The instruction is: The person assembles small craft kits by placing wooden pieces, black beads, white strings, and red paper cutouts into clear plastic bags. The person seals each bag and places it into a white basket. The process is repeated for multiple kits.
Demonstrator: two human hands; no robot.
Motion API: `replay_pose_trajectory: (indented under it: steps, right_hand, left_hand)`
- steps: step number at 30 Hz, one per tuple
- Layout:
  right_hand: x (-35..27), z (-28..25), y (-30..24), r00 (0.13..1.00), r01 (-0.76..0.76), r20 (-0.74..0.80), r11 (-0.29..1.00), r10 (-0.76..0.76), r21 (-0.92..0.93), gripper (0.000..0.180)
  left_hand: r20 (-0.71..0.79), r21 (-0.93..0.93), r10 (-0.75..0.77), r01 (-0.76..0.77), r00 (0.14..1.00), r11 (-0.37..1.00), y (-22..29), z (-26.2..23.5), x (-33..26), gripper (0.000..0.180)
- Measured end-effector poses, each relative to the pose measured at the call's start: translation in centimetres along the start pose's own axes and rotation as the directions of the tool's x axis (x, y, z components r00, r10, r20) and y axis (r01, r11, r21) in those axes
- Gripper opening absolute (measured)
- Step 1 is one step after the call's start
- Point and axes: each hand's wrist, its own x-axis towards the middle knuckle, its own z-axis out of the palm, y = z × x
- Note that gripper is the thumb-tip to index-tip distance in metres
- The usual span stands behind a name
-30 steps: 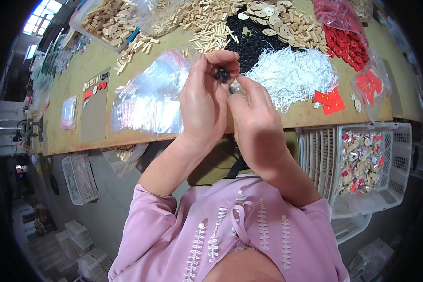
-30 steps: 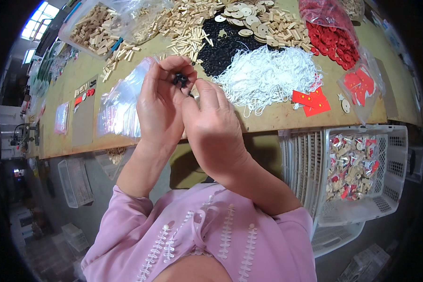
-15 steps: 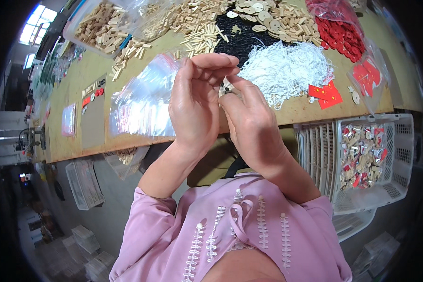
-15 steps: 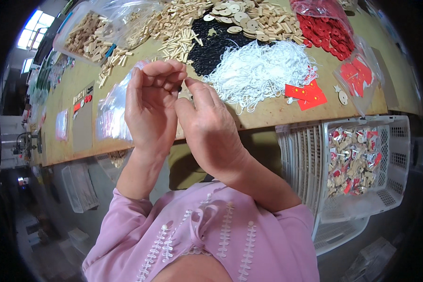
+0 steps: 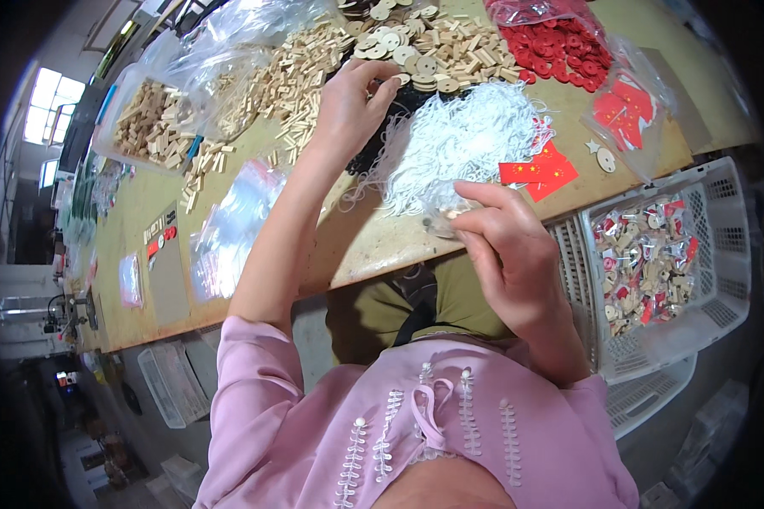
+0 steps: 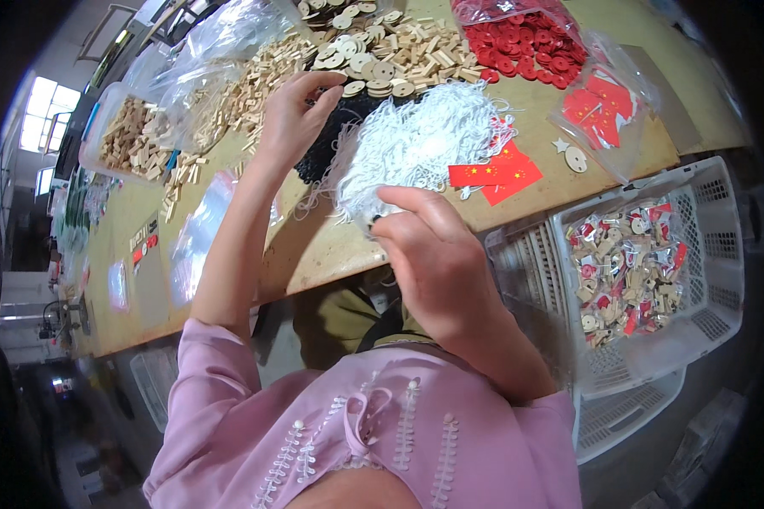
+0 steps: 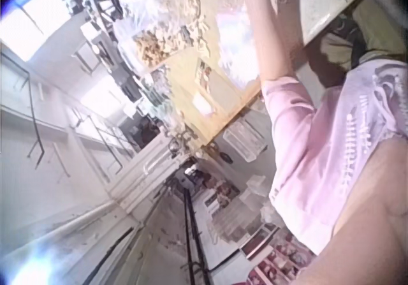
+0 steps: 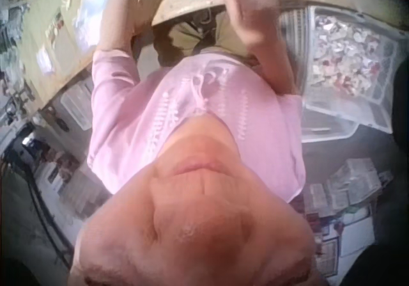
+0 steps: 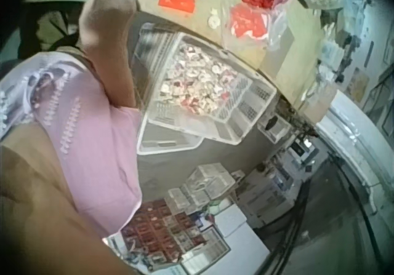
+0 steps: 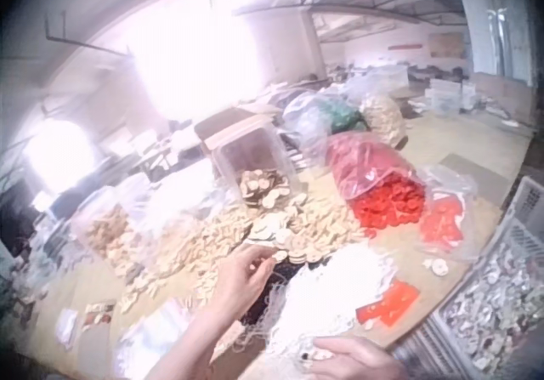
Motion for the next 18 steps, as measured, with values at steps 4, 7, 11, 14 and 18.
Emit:
replay_pose_trajectory:
  steps: [4, 7, 11, 14, 18]
  right_hand:
    - [-1.0, -1.6, 1.1, 0.998, -0.065, 0.000, 0.997, 0.065, -0.037, 0.020]
    - [-1.2, -2.4, 1.2, 0.998, -0.061, -0.001, 0.997, 0.061, -0.051, 0.020]
    - [-0.9, -2.5, 1.7, 0.997, -0.074, -0.003, 0.997, 0.074, -0.030, 0.020]
    - [-0.6, -2.4, 1.9, 0.997, -0.082, 0.008, 0.997, 0.082, -0.014, 0.018]
    - [-0.2, -2.0, 1.7, 0.997, -0.080, 0.014, 0.996, 0.080, -0.031, 0.016]
  left_hand:
    - [0.038, 0.272, -0.070, 0.057, 0.997, 0.961, -4.1, 4.5, 2.8, 0.031]
    - [0.102, 0.341, -0.073, 0.034, 0.992, 0.940, -4.6, 5.3, 3.3, 0.025]
    - [0.075, 0.132, -0.164, 0.153, 0.984, 0.979, -5.3, 5.0, 3.2, 0.027]
    - [0.050, -0.012, -0.214, 0.215, 0.976, 0.977, -6.3, 4.6, 2.8, 0.023]
    - [-0.008, -0.152, -0.174, 0.171, 0.985, 0.974, -6.7, 4.4, 2.2, 0.019]
